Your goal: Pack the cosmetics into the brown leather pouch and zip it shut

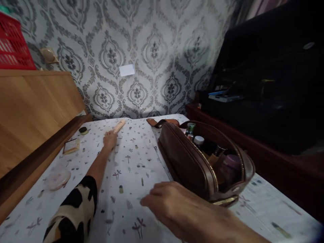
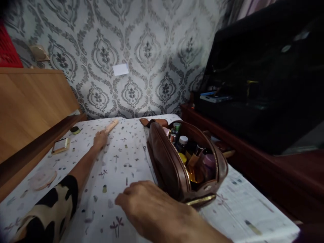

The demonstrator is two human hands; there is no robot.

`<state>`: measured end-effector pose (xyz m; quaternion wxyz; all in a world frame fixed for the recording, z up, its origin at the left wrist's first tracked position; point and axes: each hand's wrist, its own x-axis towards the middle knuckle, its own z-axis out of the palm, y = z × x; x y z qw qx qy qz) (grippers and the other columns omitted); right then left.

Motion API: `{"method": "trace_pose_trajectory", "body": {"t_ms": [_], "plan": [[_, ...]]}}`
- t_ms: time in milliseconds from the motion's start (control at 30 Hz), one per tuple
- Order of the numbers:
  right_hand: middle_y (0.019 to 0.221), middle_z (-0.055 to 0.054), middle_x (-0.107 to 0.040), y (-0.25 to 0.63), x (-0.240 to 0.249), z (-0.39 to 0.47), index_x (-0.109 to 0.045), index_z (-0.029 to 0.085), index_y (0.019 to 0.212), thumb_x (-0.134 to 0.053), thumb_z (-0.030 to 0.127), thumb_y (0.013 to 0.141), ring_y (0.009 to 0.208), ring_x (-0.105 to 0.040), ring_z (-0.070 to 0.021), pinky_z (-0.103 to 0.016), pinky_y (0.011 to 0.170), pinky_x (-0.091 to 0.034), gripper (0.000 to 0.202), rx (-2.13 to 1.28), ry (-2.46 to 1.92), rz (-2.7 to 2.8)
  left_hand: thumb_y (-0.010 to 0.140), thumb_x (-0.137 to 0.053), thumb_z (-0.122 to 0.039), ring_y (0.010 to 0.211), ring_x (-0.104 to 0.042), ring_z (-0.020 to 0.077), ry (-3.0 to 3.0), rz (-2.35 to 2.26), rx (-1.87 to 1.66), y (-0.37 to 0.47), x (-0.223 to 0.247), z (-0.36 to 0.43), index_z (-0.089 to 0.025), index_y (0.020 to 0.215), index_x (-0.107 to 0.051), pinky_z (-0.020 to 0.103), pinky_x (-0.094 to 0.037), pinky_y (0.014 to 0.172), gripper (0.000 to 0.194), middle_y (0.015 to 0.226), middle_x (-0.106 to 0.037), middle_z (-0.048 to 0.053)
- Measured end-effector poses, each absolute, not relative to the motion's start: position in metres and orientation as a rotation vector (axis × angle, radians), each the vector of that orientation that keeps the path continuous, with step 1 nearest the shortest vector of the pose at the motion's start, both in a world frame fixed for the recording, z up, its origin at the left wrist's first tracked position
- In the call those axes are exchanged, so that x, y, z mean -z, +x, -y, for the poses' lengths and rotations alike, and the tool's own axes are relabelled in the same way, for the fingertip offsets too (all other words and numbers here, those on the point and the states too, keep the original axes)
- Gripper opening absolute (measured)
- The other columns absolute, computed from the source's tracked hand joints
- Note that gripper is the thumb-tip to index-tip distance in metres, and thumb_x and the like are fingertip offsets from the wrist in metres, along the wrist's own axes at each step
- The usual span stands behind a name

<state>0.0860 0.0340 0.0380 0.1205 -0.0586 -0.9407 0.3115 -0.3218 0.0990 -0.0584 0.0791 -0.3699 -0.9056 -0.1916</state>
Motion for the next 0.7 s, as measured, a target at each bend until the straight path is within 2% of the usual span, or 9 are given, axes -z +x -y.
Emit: {"method": "trace_pose_trajectory", "body": {"t_ms": [100, 267, 367, 433, 500, 600, 700], "plan": [[0.093, -0.007, -0.078, 0.033, -0.029, -0.033, -0.077, 0.021, 0.109, -0.047, 0.01, 0.095, 0.085, -0.072, -0.0203, -0.027, 0.072, -0.047, 0.035, -0.806, -0.111, 2.905, 0.099, -0.062, -0.041, 0.125, -0.06, 0.0281, -1.029, 2.741, 0.597, -0.324, 0.061, -0.104, -0.017, 0.131, -0.061, 0.054, -0.051, 0.106, 0.04, 0.135, -0.062, 0.012], [0.09, -0.006, -0.078, -0.034, 0.007, -0.031, -0.078, 0.017, 0.114, -0.051, 0.011, 0.091, 0.079, -0.071, -0.0187, -0.026, 0.073, -0.047, 0.036, -0.992, -0.242, 2.814, 0.099, -0.06, -0.041, 0.125, -0.058, 0.0285, -1.03, 2.751, 0.644, -0.331, 0.056, -0.104, -0.016, 0.13, -0.059, 0.052, -0.049, 0.105, 0.04, 0.134, -0.06, 0.012], [0.084, -0.006, -0.077, -0.052, 0.033, -0.027, -0.078, 0.014, 0.116, -0.051, 0.012, 0.092, 0.073, -0.068, -0.0181, -0.026, 0.073, -0.049, 0.036, -1.109, -0.316, 2.713, 0.1, -0.051, -0.027, 0.125, -0.056, 0.028, -1.176, 2.691, 0.669, -0.334, 0.053, -0.096, -0.018, 0.127, -0.061, 0.046, -0.045, 0.106, 0.03, 0.13, -0.061, 0.013], [0.084, -0.005, -0.076, -0.056, 0.049, -0.027, -0.078, 0.015, 0.115, -0.052, 0.013, 0.093, 0.07, -0.067, -0.0165, -0.025, 0.07, -0.049, 0.034, -1.257, -0.37, 2.588, 0.096, -0.046, -0.015, 0.129, -0.052, 0.0287, -1.298, 2.635, 0.673, -0.336, 0.052, -0.088, -0.021, 0.124, -0.063, 0.044, -0.043, 0.108, 0.033, 0.13, -0.061, 0.013], [0.086, -0.005, -0.076, -0.057, 0.063, -0.028, -0.077, 0.015, 0.113, -0.051, 0.012, 0.093, 0.069, -0.067, -0.0144, -0.023, 0.067, -0.05, 0.033, -1.471, -0.404, 2.425, 0.091, -0.046, -0.01, 0.13, -0.051, 0.0293, -1.396, 2.605, 0.673, -0.339, 0.053, -0.082, -0.023, 0.121, -0.064, 0.043, -0.043, 0.108, 0.038, 0.13, -0.062, 0.012], [0.086, -0.004, -0.074, -0.058, 0.073, -0.031, -0.076, 0.014, 0.11, -0.05, 0.009, 0.092, 0.068, -0.068, -0.0124, -0.021, 0.065, -0.05, 0.032, -1.672, -0.406, 2.27, 0.092, -0.049, -0.017, 0.122, -0.056, 0.0282, -1.463, 2.622, 0.688, -0.346, 0.056, -0.081, -0.025, 0.12, -0.064, 0.041, -0.047, 0.102, 0.033, 0.126, -0.066, 0.009], [0.084, -0.003, -0.073, -0.057, 0.072, -0.031, -0.077, 0.014, 0.108, -0.052, 0.009, 0.091, 0.067, -0.066, -0.0118, -0.02, 0.063, -0.048, 0.03, -1.673, -0.394, 2.273, 0.095, -0.05, -0.028, 0.112, -0.062, 0.0254, -1.46, 2.66, 0.718, -0.353, 0.058, -0.087, -0.026, 0.126, -0.059, 0.038, -0.05, 0.094, 0.032, 0.12, -0.069, 0.006]]}}
